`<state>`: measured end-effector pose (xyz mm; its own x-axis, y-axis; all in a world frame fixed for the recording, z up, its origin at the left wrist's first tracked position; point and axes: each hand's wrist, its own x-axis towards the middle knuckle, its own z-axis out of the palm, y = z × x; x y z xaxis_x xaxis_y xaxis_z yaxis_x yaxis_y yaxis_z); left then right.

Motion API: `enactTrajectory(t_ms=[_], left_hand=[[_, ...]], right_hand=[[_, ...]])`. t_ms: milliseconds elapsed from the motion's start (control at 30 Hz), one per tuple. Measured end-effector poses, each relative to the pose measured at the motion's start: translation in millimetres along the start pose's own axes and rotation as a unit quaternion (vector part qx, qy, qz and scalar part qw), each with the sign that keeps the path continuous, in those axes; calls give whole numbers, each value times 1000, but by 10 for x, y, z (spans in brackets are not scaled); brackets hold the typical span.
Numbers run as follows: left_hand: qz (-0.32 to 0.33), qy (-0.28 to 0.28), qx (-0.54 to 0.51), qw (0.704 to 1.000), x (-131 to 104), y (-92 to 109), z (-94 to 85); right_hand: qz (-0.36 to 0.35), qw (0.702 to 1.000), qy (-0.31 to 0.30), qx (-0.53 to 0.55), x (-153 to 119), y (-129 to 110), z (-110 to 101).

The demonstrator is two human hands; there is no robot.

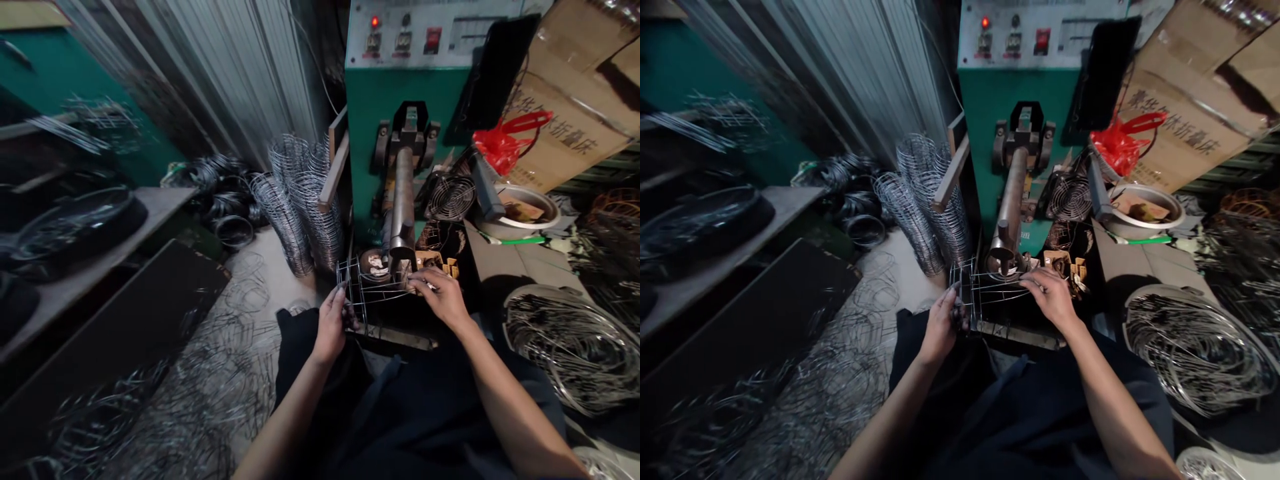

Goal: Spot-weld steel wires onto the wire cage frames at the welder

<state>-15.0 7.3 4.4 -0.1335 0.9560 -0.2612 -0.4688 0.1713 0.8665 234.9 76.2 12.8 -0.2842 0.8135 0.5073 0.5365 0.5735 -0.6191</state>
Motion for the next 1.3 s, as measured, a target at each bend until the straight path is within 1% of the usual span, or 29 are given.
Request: enactTrajectory(t_ms=[133,367,533,600,700,800,900,967,1033,1067,1100,1167,1200,1233,1267,1300], left_hand=[[-4,-9,12,1000,40,45,-12],[-15,1,-2,1000,182,103,-6],[-17,0,13,1000,195,143,7],[-17,8,15,1000,194,145,9],[-18,22,4,1000,212,126,11],[-8,18,8,1000,230,104,0],[1,15,8,1000,189,95,-30],[-1,17,5,1000,108,96,-54],[-9,15,10,1000,-12,115,-79],[-14,13,15,1000,-82,139,-95],[-16,12,22,1000,-152,178,-116],[-1,23,38,999,-277,310,-197],[12,41,46,998,-327,403,-270],[28,70,51,996,-370,512,-375],[44,108,54,992,-412,632,-516],[60,151,55,985,-459,757,-696]], right_hand=[[5,1000,8,-4,53,12,34],[-8,1000,25,-15,205,-2,74],[-6,1000,24,-16,223,36,85],[-2,1000,22,-13,218,51,98],[7,1000,27,-9,218,70,115],[22,999,25,-4,216,71,97],[76,996,-10,38,162,30,40],[137,983,-47,115,83,-20,-12],[196,954,-72,217,-25,-67,-83],[222,936,-70,264,-86,-80,-132],[249,918,-53,305,-148,-79,-193],[299,877,23,375,-265,-17,-349],[318,855,72,402,-318,46,-436],[328,835,123,424,-368,129,-517],[328,825,165,429,-415,223,-584],[319,828,195,417,-464,321,-630]])
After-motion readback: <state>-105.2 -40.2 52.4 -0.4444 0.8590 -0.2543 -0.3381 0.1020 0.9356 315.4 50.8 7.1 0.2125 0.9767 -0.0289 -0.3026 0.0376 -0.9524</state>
